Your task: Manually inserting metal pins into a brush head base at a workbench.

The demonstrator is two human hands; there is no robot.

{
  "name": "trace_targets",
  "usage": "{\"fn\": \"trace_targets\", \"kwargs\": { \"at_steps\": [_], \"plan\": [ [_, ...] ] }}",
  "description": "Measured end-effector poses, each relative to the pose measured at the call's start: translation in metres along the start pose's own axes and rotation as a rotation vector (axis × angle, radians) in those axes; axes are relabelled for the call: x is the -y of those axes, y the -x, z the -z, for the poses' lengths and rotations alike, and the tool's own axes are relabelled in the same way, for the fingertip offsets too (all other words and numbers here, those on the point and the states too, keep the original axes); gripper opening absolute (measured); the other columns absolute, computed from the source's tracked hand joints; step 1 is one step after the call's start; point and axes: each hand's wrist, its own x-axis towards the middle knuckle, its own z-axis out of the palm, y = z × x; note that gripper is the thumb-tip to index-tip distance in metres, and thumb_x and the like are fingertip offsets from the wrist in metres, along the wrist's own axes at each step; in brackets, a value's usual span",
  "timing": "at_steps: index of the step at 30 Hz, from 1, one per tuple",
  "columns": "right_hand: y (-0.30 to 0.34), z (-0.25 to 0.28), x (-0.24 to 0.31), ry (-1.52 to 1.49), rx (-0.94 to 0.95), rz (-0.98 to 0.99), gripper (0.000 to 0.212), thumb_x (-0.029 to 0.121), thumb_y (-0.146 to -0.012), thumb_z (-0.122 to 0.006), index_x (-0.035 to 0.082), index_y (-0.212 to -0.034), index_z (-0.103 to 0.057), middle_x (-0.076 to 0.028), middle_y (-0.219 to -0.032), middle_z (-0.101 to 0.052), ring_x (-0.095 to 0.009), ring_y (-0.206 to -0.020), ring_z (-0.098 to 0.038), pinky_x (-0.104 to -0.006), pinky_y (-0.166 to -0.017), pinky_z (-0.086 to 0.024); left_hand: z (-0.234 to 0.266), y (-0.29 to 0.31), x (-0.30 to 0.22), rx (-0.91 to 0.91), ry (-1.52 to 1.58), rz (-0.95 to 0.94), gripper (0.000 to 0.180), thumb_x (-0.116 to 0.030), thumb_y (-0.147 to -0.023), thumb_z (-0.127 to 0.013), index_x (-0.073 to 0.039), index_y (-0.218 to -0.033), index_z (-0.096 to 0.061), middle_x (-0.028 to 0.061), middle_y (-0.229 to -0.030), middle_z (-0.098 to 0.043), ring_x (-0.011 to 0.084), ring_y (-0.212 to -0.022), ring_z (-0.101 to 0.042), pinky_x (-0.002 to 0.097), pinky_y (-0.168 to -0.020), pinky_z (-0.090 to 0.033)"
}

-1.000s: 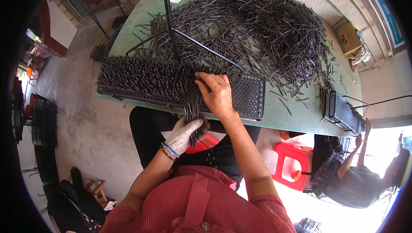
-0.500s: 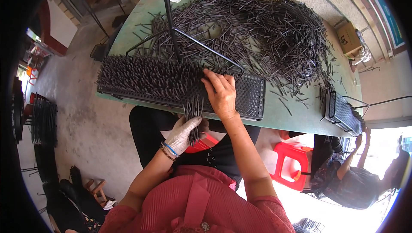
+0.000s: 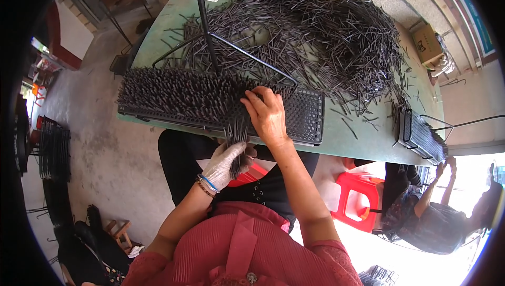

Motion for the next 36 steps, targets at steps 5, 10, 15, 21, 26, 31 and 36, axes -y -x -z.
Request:
{"fn": "trace_targets", "kwargs": {
  "at_steps": [5,10,15,21,26,31,36],
  "plan": [
    [0.001,0.025,0.016,-0.194,0.052,-0.205,0.023,0.009,-0.081,-0.075,0.0,-0.101,-0.07,-0.01,-0.094,-0.065,-0.021,-0.076,-0.063,-0.0312,-0.067,-0.051,0.007,-0.002,0.005,-0.018,-0.03,-0.042,0.02,-0.015,-0.095,-0.059,-0.003,-0.11,-0.058,0.0103,-0.091,-0.069,0.0145,-0.069,-0.067,0.0239,-0.055,-0.052],
    [0.023,0.035,0.021,-0.491,0.399,-0.624,0.028,0.019,-0.083,-0.077,-0.003,-0.098,-0.07,-0.007,-0.083,-0.07,-0.01,-0.067,-0.059,-0.0262,-0.063,-0.049,0.006,0.0,-0.001,0.081,-0.087,-0.135,0.021,-0.019,-0.094,-0.062,-0.004,-0.109,-0.061,0.0084,-0.095,-0.07,0.0123,-0.072,-0.066,0.024,-0.059,-0.053],
    [0.013,0.042,0.014,-0.626,0.435,-0.69,0.02,0.015,-0.089,-0.071,-0.004,-0.092,-0.068,-0.001,-0.077,-0.068,-0.006,-0.07,-0.058,-0.0226,-0.067,-0.049,0.003,-0.002,0.0,0.018,-0.059,-0.144,0.022,-0.018,-0.095,-0.06,-0.003,-0.112,-0.059,0.0108,-0.096,-0.07,0.0139,-0.072,-0.067,0.0245,-0.058,-0.053],
    [-0.01,0.023,0.013,-0.564,0.08,-0.546,0.02,0.014,-0.088,-0.072,-0.003,-0.097,-0.068,-0.004,-0.086,-0.071,-0.006,-0.074,-0.059,-0.0221,-0.07,-0.048,0.005,-0.002,0.002,0.022,-0.035,-0.088,0.026,-0.017,-0.094,-0.059,-0.004,-0.116,-0.056,0.0121,-0.096,-0.07,0.0149,-0.072,-0.067,0.0244,-0.058,-0.053],
    [-0.021,0.009,0.015,-0.449,0.076,-0.457,0.018,0.013,-0.085,-0.075,-0.001,-0.094,-0.07,-0.006,-0.077,-0.068,-0.005,-0.068,-0.056,-0.0242,-0.065,-0.047,0.005,-0.003,0.003,0.015,-0.049,-0.08,0.024,-0.017,-0.093,-0.061,-0.005,-0.114,-0.056,0.0104,-0.094,-0.07,0.0148,-0.072,-0.067,0.0243,-0.059,-0.053],
    [-0.019,0.009,0.023,-0.381,0.068,-0.484,0.019,0.013,-0.084,-0.075,-0.002,-0.096,-0.07,-0.008,-0.075,-0.067,-0.008,-0.064,-0.058,-0.025,-0.063,-0.048,0.004,-0.002,0.002,0.005,-0.045,-0.071,0.021,-0.016,-0.094,-0.061,-0.004,-0.11,-0.055,0.0092,-0.09,-0.068,0.0152,-0.072,-0.067,0.026,-0.06,-0.054],
    [-0.012,0.005,0.018,-0.254,0.006,-0.284,0.018,0.011,-0.083,-0.075,-0.001,-0.095,-0.07,-0.012,-0.08,-0.07,-0.014,-0.067,-0.065,-0.0275,-0.065,-0.052,0.009,-0.005,0.005,0.021,-0.049,-0.068,0.024,-0.017,-0.093,-0.062,-0.004,-0.113,-0.056,0.01,-0.093,-0.07,0.0151,-0.073,-0.068,0.0247,-0.059,-0.054]
  ]
}}
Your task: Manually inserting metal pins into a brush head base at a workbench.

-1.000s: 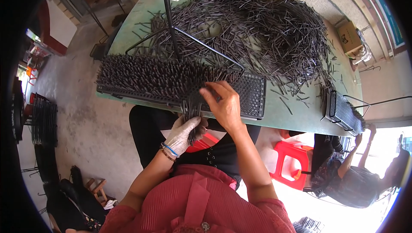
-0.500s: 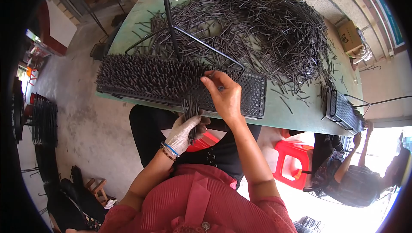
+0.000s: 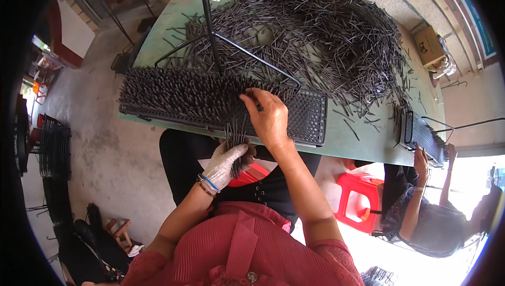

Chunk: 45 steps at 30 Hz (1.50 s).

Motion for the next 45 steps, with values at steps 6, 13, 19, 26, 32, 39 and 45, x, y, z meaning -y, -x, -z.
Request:
{"fn": "trace_targets", "kwargs": {
  "at_steps": [6,13,19,26,32,39,45],
  "plan": [
    [0.005,-0.004,-0.003,0.064,-0.026,0.071,0.017,0.009,-0.081,-0.077,-0.001,-0.093,-0.07,-0.013,-0.081,-0.07,-0.016,-0.067,-0.067,-0.0273,-0.064,-0.053,0.002,-0.002,0.001,0.013,-0.012,-0.007,0.025,-0.016,-0.093,-0.062,-0.003,-0.113,-0.056,0.011,-0.093,-0.07,0.0152,-0.072,-0.068,0.0248,-0.058,-0.054],
    [0.008,-0.007,-0.003,0.029,-0.124,0.022,0.016,0.007,-0.08,-0.077,0.0,-0.092,-0.07,-0.01,-0.081,-0.071,-0.014,-0.068,-0.067,-0.0262,-0.064,-0.053,-0.002,0.0,-0.002,-0.014,-0.022,-0.005,0.025,-0.017,-0.093,-0.062,-0.003,-0.113,-0.056,0.0112,-0.093,-0.07,0.0152,-0.073,-0.068,0.0246,-0.058,-0.054],
    [0.008,-0.012,-0.006,0.1,-0.071,0.107,0.018,0.008,-0.078,-0.078,0.0,-0.092,-0.07,-0.011,-0.08,-0.07,-0.017,-0.067,-0.067,-0.0281,-0.064,-0.053,-0.003,0.0,0.0,-0.02,-0.015,-0.028,0.024,-0.015,-0.092,-0.062,-0.002,-0.112,-0.055,0.0117,-0.094,-0.069,0.0148,-0.073,-0.067,0.0242,-0.058,-0.053],
    [0.005,-0.009,0.001,0.048,0.027,0.011,0.018,0.008,-0.079,-0.078,0.001,-0.094,-0.07,-0.012,-0.086,-0.07,-0.02,-0.071,-0.068,-0.0293,-0.066,-0.053,0.001,-0.001,0.0,0.012,-0.005,-0.042,0.024,-0.014,-0.092,-0.061,-0.002,-0.112,-0.054,0.0116,-0.093,-0.068,0.0147,-0.072,-0.067,0.0242,-0.058,-0.053],
    [0.002,-0.006,-0.003,0.017,0.046,0.103,0.016,0.004,-0.08,-0.074,0.002,-0.096,-0.071,-0.011,-0.089,-0.07,-0.022,-0.075,-0.068,-0.0299,-0.069,-0.054,-0.007,0.003,-0.004,0.017,-0.054,-0.017,0.022,-0.015,-0.093,-0.061,-0.003,-0.109,-0.054,0.0087,-0.091,-0.068,0.0152,-0.075,-0.066,0.0259,-0.062,-0.053],
    [-0.002,-0.002,0.0,0.125,0.105,0.373,0.016,0.005,-0.078,-0.074,0.002,-0.093,-0.072,-0.01,-0.091,-0.071,-0.028,-0.082,-0.066,-0.0358,-0.073,-0.053,-0.006,0.001,-0.003,0.029,-0.047,-0.035,0.022,-0.015,-0.093,-0.061,-0.002,-0.11,-0.054,0.0087,-0.091,-0.068,0.015,-0.075,-0.066,0.0258,-0.063,-0.054],
    [-0.001,-0.002,-0.003,0.128,0.12,0.374,0.016,0.005,-0.078,-0.074,0.003,-0.094,-0.072,-0.011,-0.091,-0.071,-0.027,-0.081,-0.067,-0.0357,-0.071,-0.052,-0.004,0.001,-0.003,0.014,-0.037,-0.023,0.021,-0.015,-0.093,-0.061,-0.002,-0.108,-0.055,0.0089,-0.091,-0.068,0.015,-0.075,-0.066,0.026,-0.062,-0.054]
  ]
}}
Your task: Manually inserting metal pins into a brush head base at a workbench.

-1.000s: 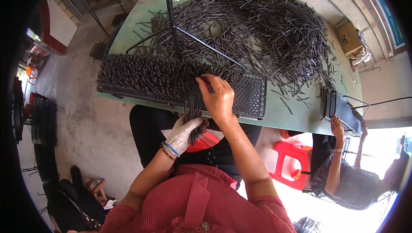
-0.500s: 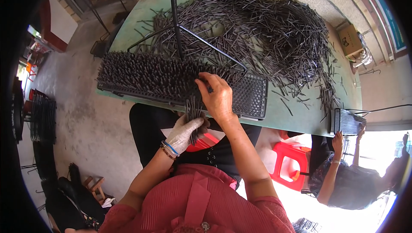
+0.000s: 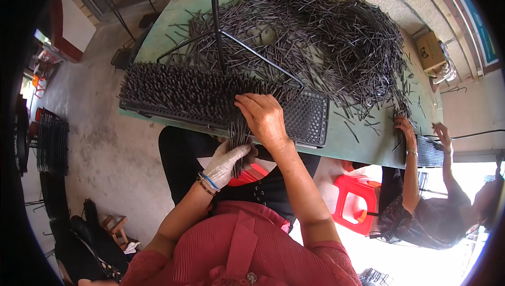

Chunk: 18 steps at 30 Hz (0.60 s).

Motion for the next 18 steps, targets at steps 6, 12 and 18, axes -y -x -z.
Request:
{"fn": "trace_targets", "kwargs": {
  "at_steps": [6,12,18],
  "plan": [
    [0.004,-0.004,-0.004,0.054,-0.101,-0.115,0.018,0.004,-0.08,-0.072,0.003,-0.098,-0.072,-0.011,-0.092,-0.071,-0.028,-0.082,-0.067,-0.0359,-0.075,-0.053,0.003,-0.001,0.003,0.033,0.022,0.0,0.024,-0.015,-0.094,-0.06,-0.003,-0.114,-0.055,0.0109,-0.095,-0.069,0.016,-0.078,-0.067,0.0258,-0.063,-0.054],
    [0.004,0.002,-0.005,0.054,-0.01,-0.055,0.019,0.002,-0.082,-0.069,0.001,-0.101,-0.07,-0.014,-0.103,-0.067,-0.03,-0.086,-0.066,-0.0351,-0.075,-0.053,0.0,-0.001,0.004,0.021,0.081,-0.017,0.022,-0.017,-0.095,-0.058,-0.003,-0.112,-0.055,0.011,-0.093,-0.068,0.0165,-0.075,-0.067,0.0267,-0.06,-0.054],
    [0.016,0.027,0.02,-0.252,0.034,-0.516,0.015,0.01,-0.087,-0.069,0.0,-0.098,-0.071,-0.013,-0.094,-0.067,-0.024,-0.071,-0.065,-0.0307,-0.064,-0.051,0.001,0.004,-0.003,0.067,0.037,-0.06,0.022,-0.019,-0.096,-0.057,-0.003,-0.11,-0.055,0.0085,-0.09,-0.067,0.0152,-0.073,-0.065,0.0274,-0.062,-0.053]
  ]
}}
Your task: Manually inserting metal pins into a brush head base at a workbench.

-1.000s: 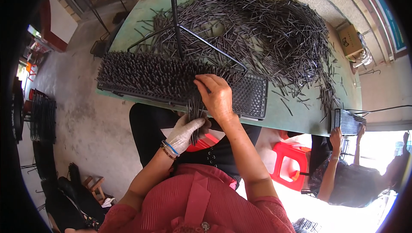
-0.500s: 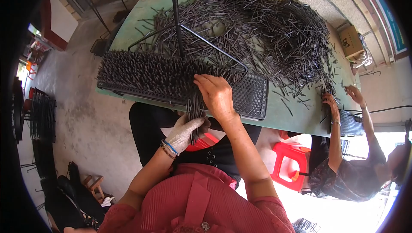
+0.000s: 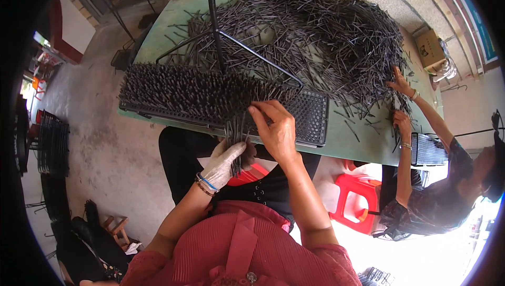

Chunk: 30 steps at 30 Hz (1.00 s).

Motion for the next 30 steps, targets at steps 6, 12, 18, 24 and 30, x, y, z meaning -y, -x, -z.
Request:
{"fn": "trace_targets", "kwargs": {
  "at_steps": [6,12,18,24,30],
  "plan": [
    [0.014,0.005,-0.021,-0.249,0.214,-0.317,0.025,0.019,-0.09,-0.071,-0.004,-0.099,-0.071,-0.003,-0.081,-0.067,-0.006,-0.076,-0.057,-0.0233,-0.066,-0.047,-0.009,0.006,-0.011,0.128,-0.055,0.055,0.023,-0.018,-0.096,-0.057,-0.002,-0.112,-0.054,0.0081,-0.091,-0.067,0.0115,-0.07,-0.062,0.024,-0.058,-0.051],
    [0.009,0.017,-0.021,-0.406,0.23,-0.457,0.023,0.02,-0.089,-0.072,-0.003,-0.096,-0.072,-0.003,-0.081,-0.068,-0.008,-0.073,-0.059,-0.023,-0.067,-0.047,-0.004,0.0,-0.003,0.073,-0.129,0.102,0.027,-0.018,-0.095,-0.059,-0.001,-0.115,-0.054,0.0095,-0.092,-0.067,0.0097,-0.065,-0.062,0.0212,-0.051,-0.049],
    [-0.002,0.021,-0.029,-0.426,0.132,-0.429,0.026,0.02,-0.09,-0.071,-0.005,-0.099,-0.07,-0.002,-0.079,-0.067,-0.008,-0.07,-0.057,-0.0224,-0.065,-0.046,-0.003,-0.002,-0.002,0.052,-0.142,0.109,0.022,-0.022,-0.097,-0.058,-0.003,-0.106,-0.053,0.0074,-0.092,-0.067,0.0087,-0.064,-0.062,0.0208,-0.052,-0.049],
    [-0.02,0.022,-0.025,-0.251,-0.164,-0.106,0.019,0.013,-0.091,-0.068,-0.003,-0.099,-0.069,-0.005,-0.085,-0.069,-0.008,-0.073,-0.059,-0.0245,-0.068,-0.047,-0.001,0.0,0.003,0.031,-0.165,0.126,0.03,-0.023,-0.096,-0.059,-0.002,-0.117,-0.055,0.0082,-0.094,-0.067,0.0075,-0.065,-0.062,0.0189,-0.052,-0.049],
    [-0.027,0.025,-0.022,-0.029,-0.171,0.096,0.013,0.008,-0.088,-0.068,0.0,-0.098,-0.069,-0.011,-0.091,-0.068,-0.02,-0.078,-0.064,-0.0287,-0.073,-0.049,0.0,0.0,0.005,0.026,-0.166,0.132,0.033,-0.023,-0.096,-0.059,-0.002,-0.121,-0.054,0.0078,-0.095,-0.067,0.0073,-0.065,-0.062,0.0188,-0.052,-0.049]
  ]
}}
